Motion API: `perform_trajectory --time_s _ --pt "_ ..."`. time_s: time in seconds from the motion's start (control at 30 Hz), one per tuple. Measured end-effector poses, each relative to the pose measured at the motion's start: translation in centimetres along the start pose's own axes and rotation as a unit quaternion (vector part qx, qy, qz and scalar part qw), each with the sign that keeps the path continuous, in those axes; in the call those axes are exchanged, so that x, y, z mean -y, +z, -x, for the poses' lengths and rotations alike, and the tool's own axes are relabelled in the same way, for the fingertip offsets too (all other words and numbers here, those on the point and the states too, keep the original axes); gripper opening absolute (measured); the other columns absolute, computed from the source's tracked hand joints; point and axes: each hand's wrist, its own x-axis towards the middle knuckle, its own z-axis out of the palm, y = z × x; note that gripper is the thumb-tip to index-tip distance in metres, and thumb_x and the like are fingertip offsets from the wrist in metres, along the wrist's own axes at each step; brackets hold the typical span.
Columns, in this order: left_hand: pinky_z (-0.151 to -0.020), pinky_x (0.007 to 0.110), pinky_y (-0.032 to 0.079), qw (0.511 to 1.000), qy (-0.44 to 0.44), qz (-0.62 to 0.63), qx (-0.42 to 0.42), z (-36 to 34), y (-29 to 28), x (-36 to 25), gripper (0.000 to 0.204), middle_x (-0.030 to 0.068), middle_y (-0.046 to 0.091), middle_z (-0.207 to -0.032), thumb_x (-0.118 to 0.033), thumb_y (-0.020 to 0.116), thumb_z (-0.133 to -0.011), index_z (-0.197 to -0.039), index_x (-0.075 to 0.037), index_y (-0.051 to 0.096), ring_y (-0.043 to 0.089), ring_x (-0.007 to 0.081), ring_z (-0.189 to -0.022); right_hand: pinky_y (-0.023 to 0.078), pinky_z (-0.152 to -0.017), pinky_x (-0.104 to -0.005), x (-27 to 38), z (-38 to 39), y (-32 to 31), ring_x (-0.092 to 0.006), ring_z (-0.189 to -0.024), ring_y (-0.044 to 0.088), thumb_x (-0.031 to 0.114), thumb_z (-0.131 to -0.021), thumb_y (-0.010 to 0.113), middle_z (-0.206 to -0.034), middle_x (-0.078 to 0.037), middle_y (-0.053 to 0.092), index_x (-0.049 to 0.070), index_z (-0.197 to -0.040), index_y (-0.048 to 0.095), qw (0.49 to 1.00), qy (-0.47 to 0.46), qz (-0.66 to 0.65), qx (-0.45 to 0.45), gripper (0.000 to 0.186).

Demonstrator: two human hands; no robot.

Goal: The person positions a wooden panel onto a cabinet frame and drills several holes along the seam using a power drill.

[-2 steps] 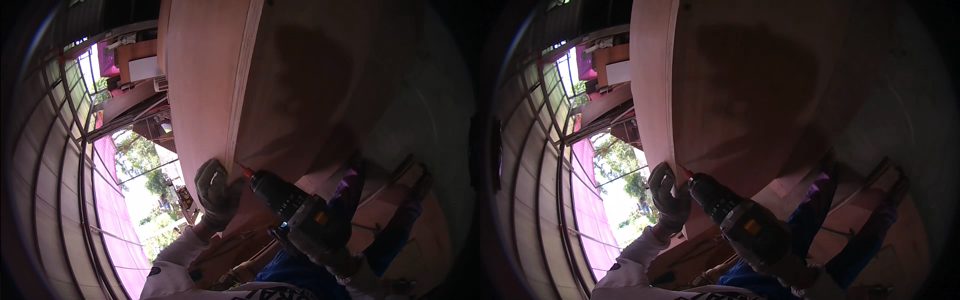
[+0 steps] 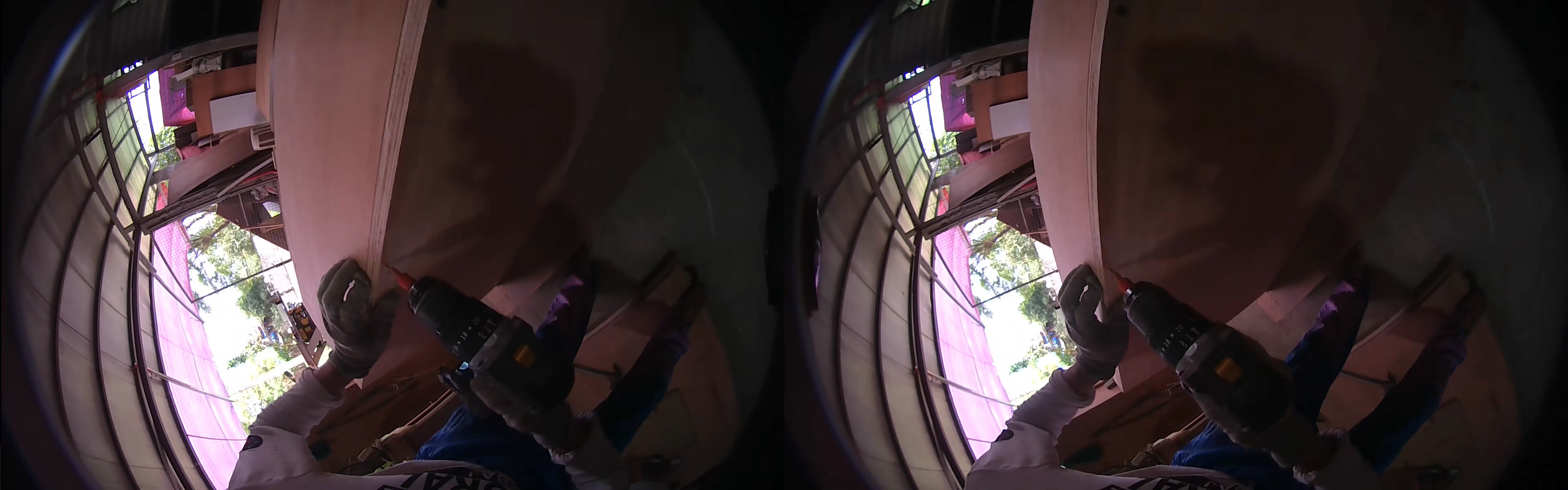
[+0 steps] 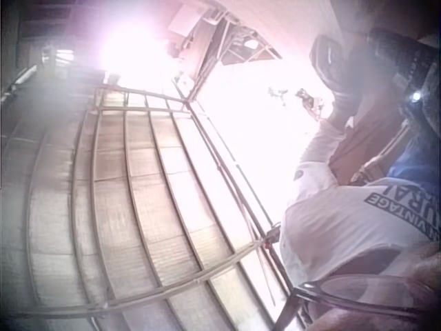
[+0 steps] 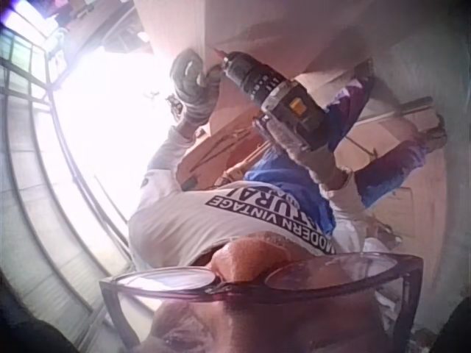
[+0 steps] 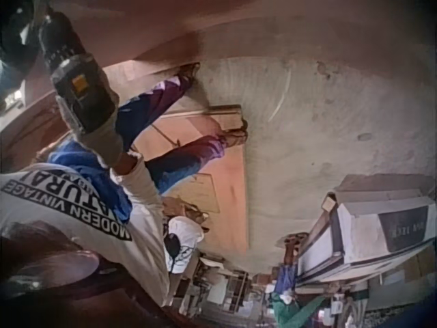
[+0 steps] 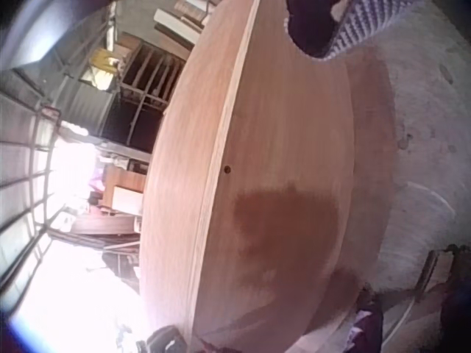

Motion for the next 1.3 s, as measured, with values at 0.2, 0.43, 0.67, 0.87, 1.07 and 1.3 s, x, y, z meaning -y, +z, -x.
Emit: perform_trajectory --time_s 0.2,0.43,0.67,0.87,1.07,1.3 --pt "-0.101 0.050 0.051 1.000 -0.003 -0.016 0.003 0.1 -0.3 0.1 0.063 0.0191 0.056 -0.136 -0.018 0.085 -0.086 -0.140 -0.010 0.054 0.059 0.0403 -0.122 0.059 -0.099 -0.0338 0.5 0.3 0.4 -0.0170 -0.118 0.065 0.047 -0.094 0.071 -0.144 -0.012 0.055 0.008 -0.155 0.039 0.992 -0.092 0.077 -0.029 0.079" --pt "-0.101 0.050 0.051 1.000 -0.010 -0.024 0.007 0.2 -0.2 0.2 0.062 0.0178 0.056 -0.136 -0.021 0.085 -0.087 -0.139 -0.009 0.055 0.059 0.0397 -0.122 0.060 -0.096 -0.0326 -0.3 -0.4 -0.1 -0.0155 -0.113 0.066 0.044 -0.095 0.071 -0.139 -0.011 0.058 0.010 -0.153 0.041 0.997 -0.013 -0.063 0.031 0.074" --pt "-0.101 0.050 0.052 0.999 -0.011 -0.036 0.006 0.3 -0.3 0.0 0.058 0.0175 0.057 -0.136 -0.021 0.085 -0.087 -0.136 -0.008 0.056 0.059 0.0399 -0.122 0.061 -0.089 -0.0286 -1.0 -1.3 0.4 -0.0123 -0.101 0.067 0.043 -0.090 0.079 -0.133 -0.010 0.061 0.007 -0.152 0.042 0.996 0.014 -0.079 -0.031 0.081" --pt "-0.102 0.051 0.051 0.998 -0.030 -0.047 0.022 0.8 -0.9 0.4 0.058 0.0176 0.056 -0.136 -0.022 0.084 -0.088 -0.137 -0.008 0.056 0.058 0.0404 -0.123 0.062 -0.088 -0.0290 -0.5 -1.6 0.4 -0.0136 -0.100 0.068 0.039 -0.090 0.079 -0.130 -0.010 0.062 0.007 -0.149 0.044 1.000 -0.017 0.002 -0.023 0.076" --pt "-0.102 0.051 0.051 0.999 -0.021 -0.030 0.015 0.3 -0.6 0.4 0.056 0.0178 0.056 -0.137 -0.023 0.082 -0.090 -0.137 -0.009 0.056 0.058 0.0408 -0.124 0.063 -0.088 -0.0297 -0.6 -1.7 0.5 -0.0148 -0.099 0.069 0.035 -0.091 0.079 -0.128 -0.009 0.062 0.007 -0.147 0.046 0.995 -0.052 0.087 -0.016 0.070" --pt "-0.102 0.051 0.051 0.999 -0.025 -0.042 0.018 0.0 -0.3 0.7 0.054 0.0179 0.056 -0.136 -0.024 0.081 -0.091 -0.135 -0.007 0.056 0.058 0.0408 -0.123 0.063 -0.088 -0.0305 -0.4 -1.8 0.7 -0.0162 -0.099 0.070 0.030 -0.092 0.078 -0.125 -0.008 0.063 0.008 -0.143 0.049 0.984 -0.069 0.163 -0.004 0.062"
